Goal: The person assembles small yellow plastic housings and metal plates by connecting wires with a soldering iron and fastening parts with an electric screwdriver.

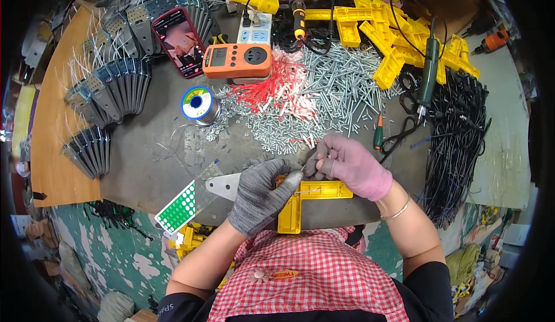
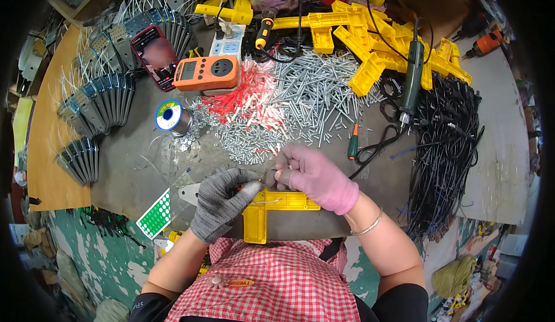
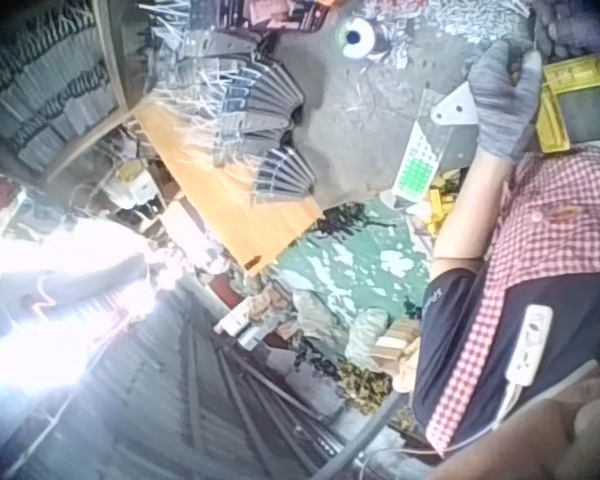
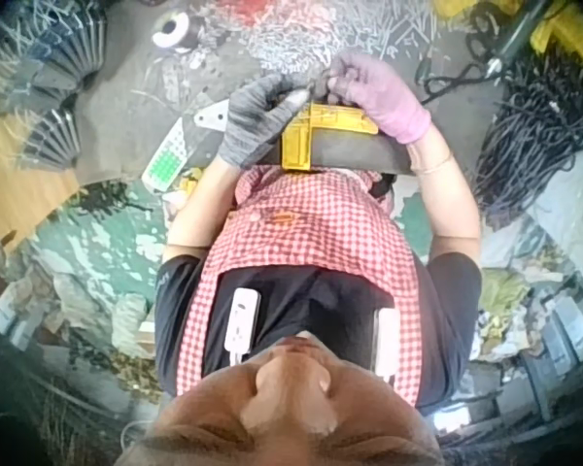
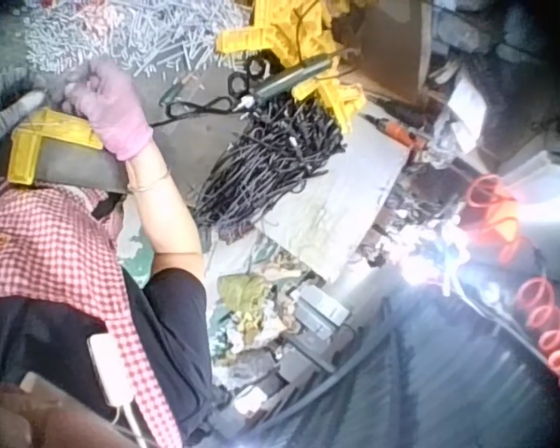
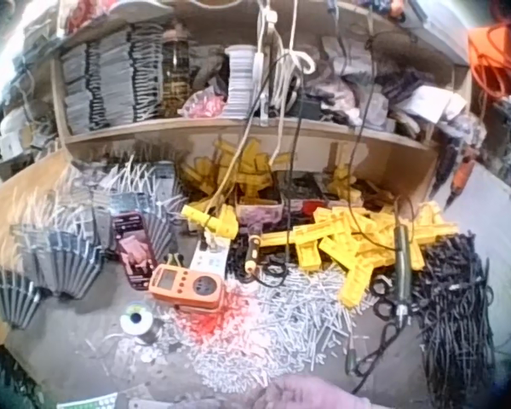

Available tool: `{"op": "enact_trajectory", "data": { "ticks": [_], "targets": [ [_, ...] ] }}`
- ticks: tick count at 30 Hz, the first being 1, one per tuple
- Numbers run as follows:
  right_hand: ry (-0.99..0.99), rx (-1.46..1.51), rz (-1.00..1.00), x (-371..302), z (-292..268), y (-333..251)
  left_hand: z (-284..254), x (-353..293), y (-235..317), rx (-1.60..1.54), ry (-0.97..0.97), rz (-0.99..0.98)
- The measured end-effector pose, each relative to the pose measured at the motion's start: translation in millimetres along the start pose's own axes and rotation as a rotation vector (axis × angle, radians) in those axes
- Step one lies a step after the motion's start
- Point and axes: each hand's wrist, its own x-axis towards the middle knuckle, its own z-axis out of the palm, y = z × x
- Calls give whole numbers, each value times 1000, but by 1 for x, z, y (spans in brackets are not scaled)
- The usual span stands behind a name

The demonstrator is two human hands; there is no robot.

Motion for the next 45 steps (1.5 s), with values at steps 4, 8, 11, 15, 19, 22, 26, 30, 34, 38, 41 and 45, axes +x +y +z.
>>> {"op": "enact_trajectory", "data": {
  "ticks": [4,8,11,15,19,22,26,30,34,38,41,45],
  "targets": [
    [94,-208,38,-1,18,-7,1,-1,-3,-62,36,8],
    [168,-370,-147,-5,26,-6,1,-2,-4,-168,33,-86],
    [177,-392,-192,-6,28,-8,1,-2,-11,-127,8,-137],
    [224,-572,-343,-7,33,-17,-1,-2,-14,-352,-48,-260],
    [257,-771,-491,-8,36,-18,-4,0,0,-283,-21,-240],
    [282,-1189,-621,-10,45,-23,4,-5,-10,-98,16,-84],
    [272,-1394,-791,-9,35,-3,16,-6,-11,507,253,389],
    [268,-1426,-800,-7,30,-1,14,-4,-14,493,270,447],
    [250,-1365,-877,-7,29,0,-3,-2,-10,-265,-47,-161],
    [231,-1293,-862,-6,28,0,-3,0,-9,-294,-98,-249],
    [219,-1127,-678,-4,30,0,9,2,-9,251,123,164],
    [-15,-432,-19,4,18,-9,17,4,-18,652,348,552]
  ]
}}
